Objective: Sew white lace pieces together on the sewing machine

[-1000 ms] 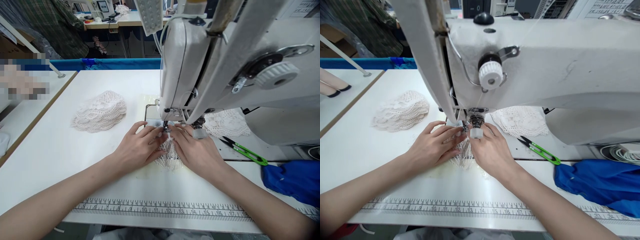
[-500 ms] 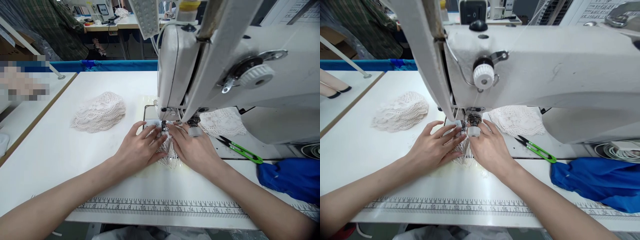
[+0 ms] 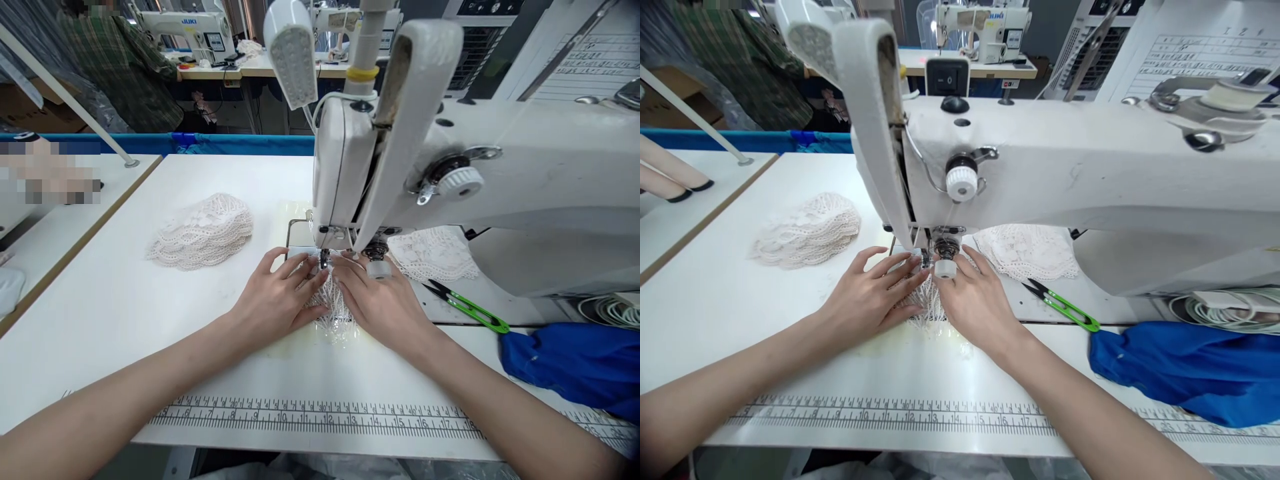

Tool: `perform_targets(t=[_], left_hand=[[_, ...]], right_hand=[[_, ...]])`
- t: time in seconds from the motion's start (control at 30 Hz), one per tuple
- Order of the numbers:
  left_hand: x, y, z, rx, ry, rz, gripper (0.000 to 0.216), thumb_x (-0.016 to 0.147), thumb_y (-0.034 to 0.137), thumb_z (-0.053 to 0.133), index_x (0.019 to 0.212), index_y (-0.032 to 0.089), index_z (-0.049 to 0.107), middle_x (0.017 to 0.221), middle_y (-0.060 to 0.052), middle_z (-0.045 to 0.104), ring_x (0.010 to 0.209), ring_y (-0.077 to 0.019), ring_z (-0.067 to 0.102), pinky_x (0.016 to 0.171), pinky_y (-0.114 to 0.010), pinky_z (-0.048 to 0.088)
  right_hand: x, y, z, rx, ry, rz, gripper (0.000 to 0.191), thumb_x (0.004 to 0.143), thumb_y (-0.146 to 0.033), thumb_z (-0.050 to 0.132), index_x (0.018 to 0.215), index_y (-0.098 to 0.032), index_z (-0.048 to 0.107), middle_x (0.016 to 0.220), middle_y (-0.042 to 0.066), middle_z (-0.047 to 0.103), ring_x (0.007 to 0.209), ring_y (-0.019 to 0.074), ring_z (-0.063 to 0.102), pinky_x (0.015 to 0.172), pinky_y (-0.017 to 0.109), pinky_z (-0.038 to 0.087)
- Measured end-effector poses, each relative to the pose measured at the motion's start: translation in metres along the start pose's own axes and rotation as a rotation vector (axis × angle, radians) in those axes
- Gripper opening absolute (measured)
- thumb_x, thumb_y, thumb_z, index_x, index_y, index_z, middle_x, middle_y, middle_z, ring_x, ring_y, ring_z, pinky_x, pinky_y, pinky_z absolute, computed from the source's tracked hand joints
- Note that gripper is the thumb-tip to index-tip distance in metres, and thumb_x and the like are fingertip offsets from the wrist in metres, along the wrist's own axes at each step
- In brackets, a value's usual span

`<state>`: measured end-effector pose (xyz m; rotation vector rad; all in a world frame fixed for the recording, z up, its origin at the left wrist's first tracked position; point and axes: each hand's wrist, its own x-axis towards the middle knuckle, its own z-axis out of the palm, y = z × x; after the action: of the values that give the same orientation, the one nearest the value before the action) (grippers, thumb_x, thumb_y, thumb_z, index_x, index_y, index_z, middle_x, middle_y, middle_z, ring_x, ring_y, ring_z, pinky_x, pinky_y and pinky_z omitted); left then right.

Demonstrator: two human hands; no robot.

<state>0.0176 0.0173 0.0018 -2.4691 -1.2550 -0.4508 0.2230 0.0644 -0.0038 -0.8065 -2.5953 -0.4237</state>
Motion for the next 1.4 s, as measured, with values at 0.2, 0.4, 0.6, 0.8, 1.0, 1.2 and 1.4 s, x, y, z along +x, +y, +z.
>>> perform_targets(t=[0.2,0.4,0.6,0.8,1.0,1.2,1.4], left_hand=[[-0.007,-0.006,-0.005,-0.1,0.102,0.248,0.046,0.091,0.051,0.052,0.109,0.01,0.065,0.108,-0.011,0.071,0.102,-0.0227,0.065,0.09,-0.038,0.051],[-0.007,-0.003,0.0,-0.12,0.15,0.172,0.012,0.091,0.01,0.052,0.095,0.009,0.063,0.095,-0.008,0.072,0.088,-0.0179,0.068,0.072,-0.029,0.057],[-0.007,0.003,-0.001,-0.07,0.113,0.1,0.024,0.092,0.02,0.054,0.111,0.007,0.062,0.11,-0.014,0.07,0.092,-0.0215,0.066,0.071,-0.033,0.059],[-0.011,0.002,-0.004,0.019,0.05,0.143,0.026,0.09,0.009,0.053,0.112,0.004,0.064,0.109,-0.016,0.071,0.111,-0.025,0.062,0.081,-0.034,0.056],[-0.01,0.002,-0.004,0.059,0.054,0.148,0.024,0.092,0.013,0.053,0.112,0.006,0.065,0.108,-0.013,0.071,0.113,-0.0246,0.062,0.085,-0.033,0.055],[-0.007,0.0,-0.002,0.053,0.086,0.134,0.023,0.092,0.013,0.052,0.109,0.006,0.066,0.105,-0.012,0.072,0.109,-0.0217,0.064,0.083,-0.032,0.055],[-0.005,-0.003,0.002,0.048,0.087,0.118,0.024,0.092,0.013,0.051,0.11,0.008,0.066,0.108,-0.011,0.072,0.108,-0.0208,0.064,0.085,-0.033,0.053]], right_hand=[[-0.005,-0.001,-0.009,0.201,0.081,-0.089,0.024,0.086,-0.003,0.048,0.095,-0.014,0.067,0.095,0.004,0.072,0.08,0.0145,0.064,0.084,0.031,0.047],[-0.008,-0.001,-0.01,0.373,-0.026,-0.05,0.048,0.089,-0.049,0.054,0.11,-0.007,0.062,0.098,0.014,0.069,0.093,0.0258,0.062,0.07,0.037,0.052],[-0.009,0.0,-0.008,0.253,0.064,-0.142,0.031,0.083,-0.003,0.047,0.103,-0.015,0.068,0.11,0.006,0.071,0.098,0.0186,0.065,0.086,0.034,0.052],[-0.008,0.0,-0.009,0.247,0.132,-0.19,0.028,0.085,-0.005,0.047,0.096,-0.015,0.07,0.103,0.005,0.074,0.099,0.016,0.067,0.087,0.032,0.055],[-0.008,0.0,-0.008,0.256,0.138,-0.19,0.027,0.085,-0.003,0.048,0.095,-0.013,0.07,0.101,0.006,0.074,0.097,0.0174,0.069,0.088,0.035,0.057],[-0.008,0.001,-0.006,0.264,0.116,-0.191,0.025,0.087,-0.006,0.048,0.097,-0.015,0.069,0.103,0.007,0.074,0.096,0.0174,0.069,0.091,0.037,0.056],[-0.006,0.003,-0.003,0.262,0.09,-0.184,0.027,0.084,-0.003,0.049,0.099,-0.012,0.07,0.107,0.01,0.072,0.097,0.0192,0.068,0.094,0.039,0.054]])
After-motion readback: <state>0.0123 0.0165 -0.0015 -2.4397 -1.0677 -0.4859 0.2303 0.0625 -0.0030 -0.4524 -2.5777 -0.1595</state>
